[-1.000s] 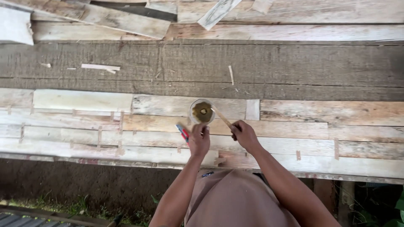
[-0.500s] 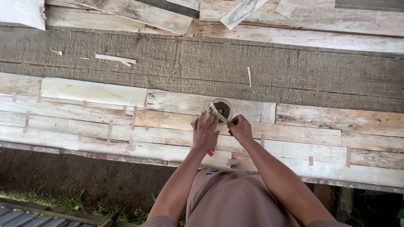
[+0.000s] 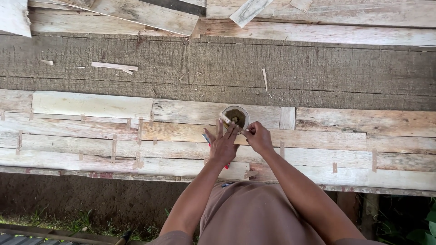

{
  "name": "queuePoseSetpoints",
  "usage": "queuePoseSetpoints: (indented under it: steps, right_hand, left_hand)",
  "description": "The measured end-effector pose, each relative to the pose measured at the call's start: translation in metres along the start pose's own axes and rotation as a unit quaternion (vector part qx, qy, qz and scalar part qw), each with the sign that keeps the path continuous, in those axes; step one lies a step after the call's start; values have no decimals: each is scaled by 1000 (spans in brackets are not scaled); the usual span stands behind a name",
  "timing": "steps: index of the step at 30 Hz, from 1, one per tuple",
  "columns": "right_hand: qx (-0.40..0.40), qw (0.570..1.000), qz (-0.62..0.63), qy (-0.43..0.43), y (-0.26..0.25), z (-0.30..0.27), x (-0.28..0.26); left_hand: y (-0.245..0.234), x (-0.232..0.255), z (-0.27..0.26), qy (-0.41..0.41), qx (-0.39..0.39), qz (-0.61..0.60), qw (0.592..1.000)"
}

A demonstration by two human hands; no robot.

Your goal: The person uses a utility knife to cut and trim wooden planks on a workbench. They repeatedly position the planks, score the wood, and break off sections, then place the cut pieces into a small container.

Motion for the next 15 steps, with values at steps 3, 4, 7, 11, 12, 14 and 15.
queuePoseSetpoints:
  steps: [3, 4, 7, 11, 12, 14, 15]
  right_hand:
    - [3, 995, -43, -96, 6, 3, 6]
    - [3, 995, -43, -95, 7, 3, 10]
    - [48, 973, -66, -215, 3, 2, 3]
    - [93, 951, -64, -288, 2, -3, 8]
    - [104, 938, -86, -319, 3, -4, 7]
    - [104, 934, -127, -317, 9, -2, 20]
    - [103, 930, -168, -312, 14, -1, 27]
  left_hand:
    - [-1, 0, -4, 2, 4, 3, 1000]
    - [1, 0, -5, 2, 4, 2, 1000]
    - [3, -2, -5, 3, 28, -2, 1000]
    - [10, -9, -10, -26, 71, -40, 996]
    - [10, -12, -10, -34, 78, -47, 995]
    - [13, -14, -10, -36, 83, -48, 995]
    - [15, -16, -11, -37, 87, -50, 994]
Point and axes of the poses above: each hand's wrist, its own z-axis towards the middle knuckle, its own y-axis out of the palm, x = y × z, the point moved 7 cm from there along z, towards the middle knuckle, and after that the axes turned 8 degrees about x, right-handed, at the moved point
